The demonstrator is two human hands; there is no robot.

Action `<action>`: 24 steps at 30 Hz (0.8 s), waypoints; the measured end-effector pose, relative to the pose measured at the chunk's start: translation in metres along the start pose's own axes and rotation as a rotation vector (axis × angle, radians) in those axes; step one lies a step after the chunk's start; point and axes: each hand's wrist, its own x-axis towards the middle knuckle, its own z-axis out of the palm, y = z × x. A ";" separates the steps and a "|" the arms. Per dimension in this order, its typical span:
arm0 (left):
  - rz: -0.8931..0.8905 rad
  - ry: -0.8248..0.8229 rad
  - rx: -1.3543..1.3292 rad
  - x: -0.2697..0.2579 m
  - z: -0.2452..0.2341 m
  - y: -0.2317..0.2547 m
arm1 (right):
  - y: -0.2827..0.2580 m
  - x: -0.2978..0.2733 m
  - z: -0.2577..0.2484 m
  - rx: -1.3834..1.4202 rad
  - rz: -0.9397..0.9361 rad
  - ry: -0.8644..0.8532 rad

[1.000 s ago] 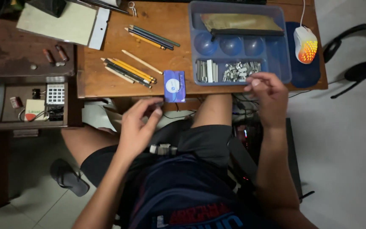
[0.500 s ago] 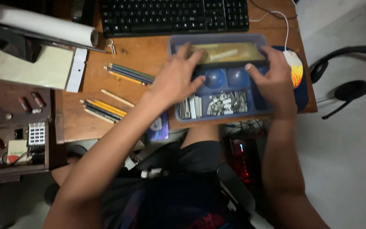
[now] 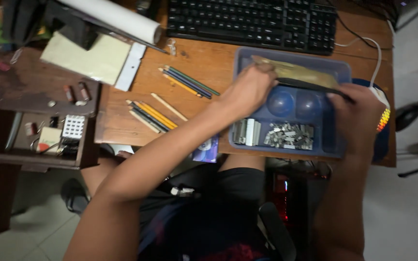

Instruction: The person sits with a transparent pencil case on their lap and places several pencils, pens, and small stationery items into the case. They then place the case into a plastic organizer tray and arrange additional pencils and pens into the tray compartments.

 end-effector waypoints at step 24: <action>-0.131 0.286 0.193 -0.177 -0.259 0.015 | -0.280 0.046 0.040 0.323 -0.279 0.001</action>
